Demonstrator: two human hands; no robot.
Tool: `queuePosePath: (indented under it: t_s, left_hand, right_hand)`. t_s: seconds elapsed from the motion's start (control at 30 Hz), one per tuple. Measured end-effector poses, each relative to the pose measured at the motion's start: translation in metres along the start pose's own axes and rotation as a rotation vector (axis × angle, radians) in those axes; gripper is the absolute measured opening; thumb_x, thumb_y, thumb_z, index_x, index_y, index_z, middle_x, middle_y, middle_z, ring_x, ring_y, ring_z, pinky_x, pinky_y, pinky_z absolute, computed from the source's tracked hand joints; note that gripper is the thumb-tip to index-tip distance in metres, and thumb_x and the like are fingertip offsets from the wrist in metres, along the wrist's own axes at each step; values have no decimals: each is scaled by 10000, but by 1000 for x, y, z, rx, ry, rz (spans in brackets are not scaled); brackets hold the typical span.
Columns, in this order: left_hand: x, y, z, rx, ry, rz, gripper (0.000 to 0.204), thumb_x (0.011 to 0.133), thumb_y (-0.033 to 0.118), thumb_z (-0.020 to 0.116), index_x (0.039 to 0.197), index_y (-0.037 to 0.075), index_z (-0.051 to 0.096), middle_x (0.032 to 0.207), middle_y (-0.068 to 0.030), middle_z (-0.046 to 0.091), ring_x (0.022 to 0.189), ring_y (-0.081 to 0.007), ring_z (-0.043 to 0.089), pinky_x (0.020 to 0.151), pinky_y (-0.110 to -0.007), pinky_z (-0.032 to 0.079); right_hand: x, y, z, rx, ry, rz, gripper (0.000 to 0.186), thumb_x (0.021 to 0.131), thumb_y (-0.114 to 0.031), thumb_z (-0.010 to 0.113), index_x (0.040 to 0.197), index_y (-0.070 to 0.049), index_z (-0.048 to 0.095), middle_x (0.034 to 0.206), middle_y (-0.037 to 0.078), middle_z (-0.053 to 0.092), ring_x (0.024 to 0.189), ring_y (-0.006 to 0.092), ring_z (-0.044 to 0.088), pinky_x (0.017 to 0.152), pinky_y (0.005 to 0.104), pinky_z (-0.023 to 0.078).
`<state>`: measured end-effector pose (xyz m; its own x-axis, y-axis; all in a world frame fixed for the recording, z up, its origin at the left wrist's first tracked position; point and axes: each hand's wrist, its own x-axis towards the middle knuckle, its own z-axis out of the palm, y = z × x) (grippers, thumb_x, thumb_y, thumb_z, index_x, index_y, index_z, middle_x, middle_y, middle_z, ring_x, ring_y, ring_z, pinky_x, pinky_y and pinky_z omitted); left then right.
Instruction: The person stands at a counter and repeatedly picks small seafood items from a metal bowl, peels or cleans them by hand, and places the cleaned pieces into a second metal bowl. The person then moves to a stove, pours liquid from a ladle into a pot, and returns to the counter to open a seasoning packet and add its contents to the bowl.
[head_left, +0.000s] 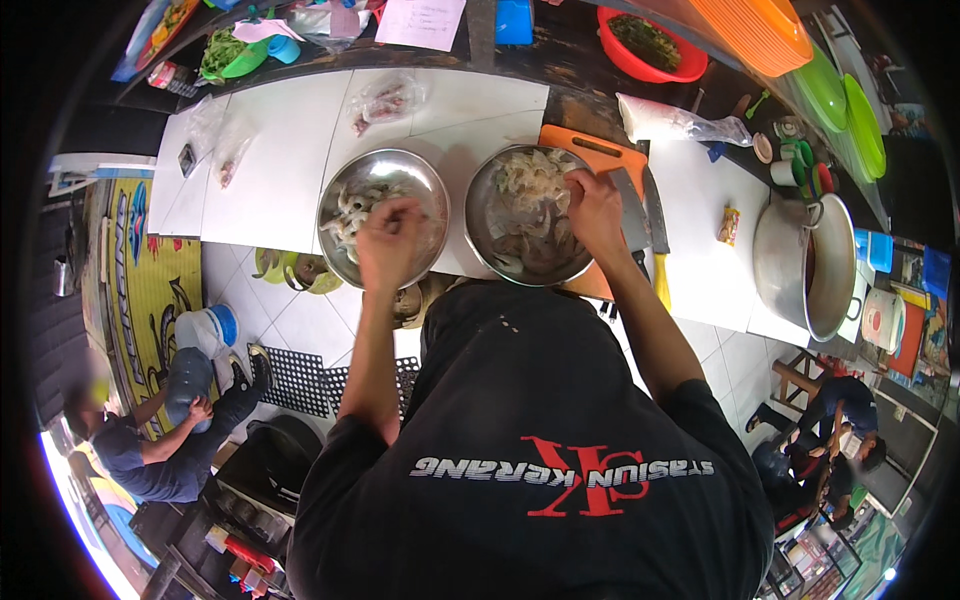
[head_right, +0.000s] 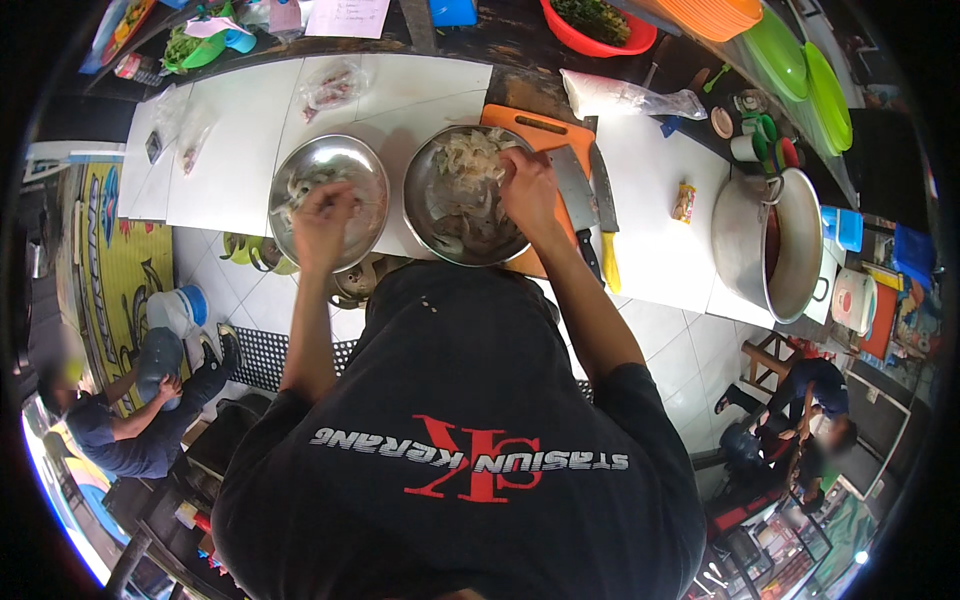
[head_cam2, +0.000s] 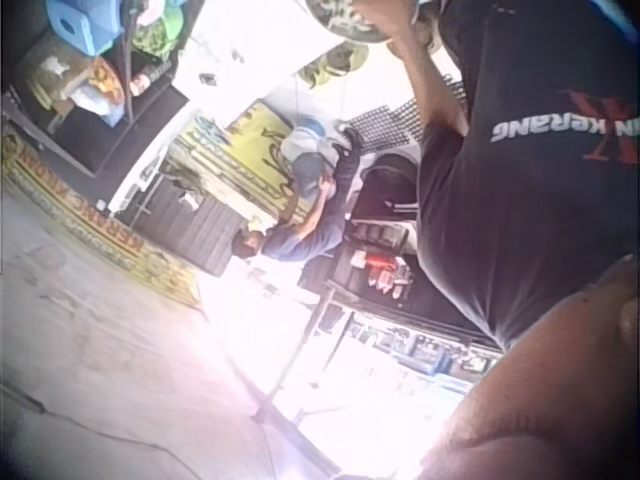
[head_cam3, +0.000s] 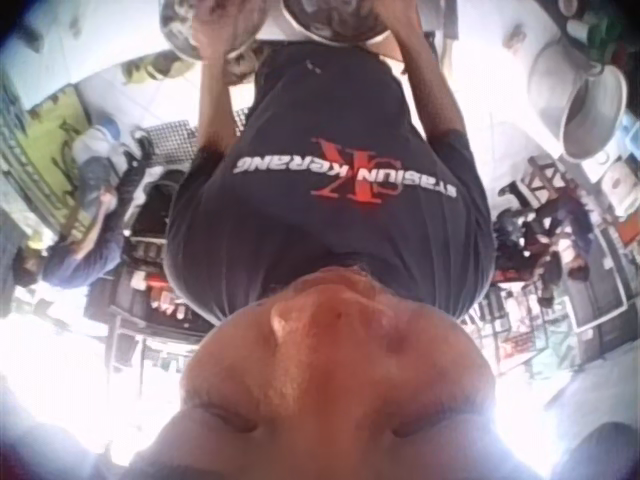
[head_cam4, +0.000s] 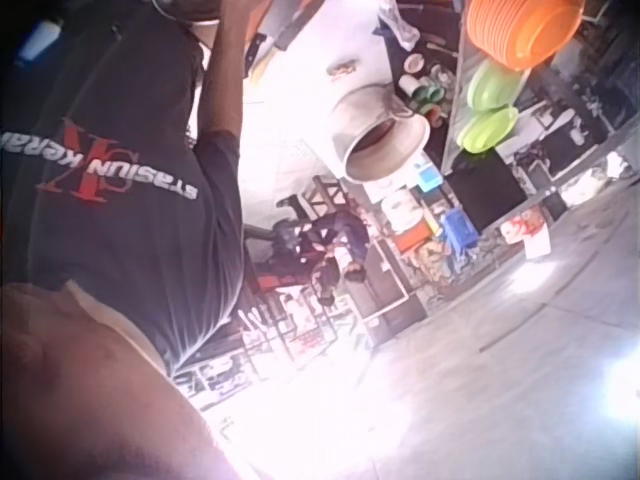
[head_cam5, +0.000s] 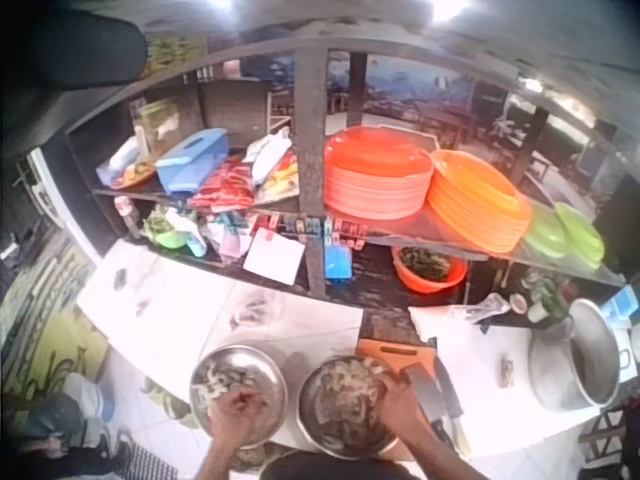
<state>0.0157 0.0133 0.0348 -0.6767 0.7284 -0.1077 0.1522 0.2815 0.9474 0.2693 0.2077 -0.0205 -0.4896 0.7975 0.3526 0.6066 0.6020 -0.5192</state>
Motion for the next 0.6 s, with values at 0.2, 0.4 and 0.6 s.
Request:
queuePosePath:
  t_s: [0.2,0.4,0.6]
  left_hand:
    - [7,-19,-50,786,145,215,268,891,182,692,1117,46,739,1136,-186,726,997,-353,713,874,-417,562]
    - [-10,24,13,629,-137,175,362,890,213,709,1214,52,698,1204,-197,698,1084,-386,679,932,-451,534]
    - [-24,18,84,406,-402,410,357,864,155,722,1202,50,683,1167,-187,698,1002,-375,684,898,-430,545]
  right_hand:
    - [-11,-17,-15,-238,-187,-212,193,742,-58,677,917,-113,737,1041,56,665,1083,284,562,886,456,469]
    - [-47,-7,18,-344,-502,-321,138,772,-152,673,898,-112,715,1050,52,623,1079,272,537,876,453,460]
    - [-35,-31,-8,-239,-483,-252,131,829,-186,677,892,-74,702,1036,108,640,1083,323,562,895,469,469]
